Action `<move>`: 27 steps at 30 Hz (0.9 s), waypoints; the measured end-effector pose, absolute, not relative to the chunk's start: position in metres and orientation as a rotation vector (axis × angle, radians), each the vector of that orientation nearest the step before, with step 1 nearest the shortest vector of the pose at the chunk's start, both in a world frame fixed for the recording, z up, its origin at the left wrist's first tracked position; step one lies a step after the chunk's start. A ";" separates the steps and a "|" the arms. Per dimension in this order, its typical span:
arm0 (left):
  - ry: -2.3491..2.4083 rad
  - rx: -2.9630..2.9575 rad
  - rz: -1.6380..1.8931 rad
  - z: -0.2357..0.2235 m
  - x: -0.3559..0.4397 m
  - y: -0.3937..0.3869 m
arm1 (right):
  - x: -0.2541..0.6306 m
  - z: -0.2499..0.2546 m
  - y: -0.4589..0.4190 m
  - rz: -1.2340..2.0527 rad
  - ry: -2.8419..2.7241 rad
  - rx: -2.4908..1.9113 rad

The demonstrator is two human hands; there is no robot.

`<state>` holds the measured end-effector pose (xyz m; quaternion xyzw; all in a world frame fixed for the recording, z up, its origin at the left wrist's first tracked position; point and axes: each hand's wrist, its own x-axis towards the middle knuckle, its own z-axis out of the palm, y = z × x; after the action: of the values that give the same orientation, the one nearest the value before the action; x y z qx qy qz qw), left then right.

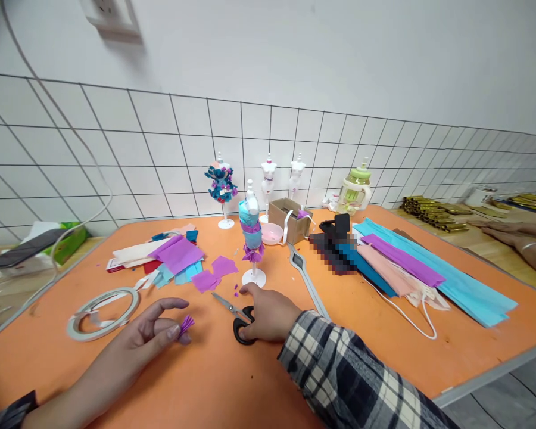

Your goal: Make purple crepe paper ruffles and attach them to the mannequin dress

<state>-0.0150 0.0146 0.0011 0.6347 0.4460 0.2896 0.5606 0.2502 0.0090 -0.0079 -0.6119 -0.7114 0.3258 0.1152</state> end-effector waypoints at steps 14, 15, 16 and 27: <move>0.864 1.510 0.551 -0.011 -0.009 0.009 | 0.193 -0.012 -0.018 1.231 -1.663 -1.327; 0.882 1.530 0.563 -0.010 -0.008 0.009 | 0.192 -0.014 -0.017 1.218 -1.627 -1.323; 0.897 1.546 0.579 -0.010 -0.008 0.010 | 0.192 -0.015 -0.016 1.197 -1.597 -1.311; 1.056 1.542 0.649 -0.002 0.000 0.009 | 0.189 -0.016 -0.018 1.067 -1.546 -1.351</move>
<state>0.0000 0.0092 -0.0022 0.6511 0.4458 0.2742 0.5496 0.1887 -0.0175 -0.0164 -0.5347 -0.6118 0.4222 0.4019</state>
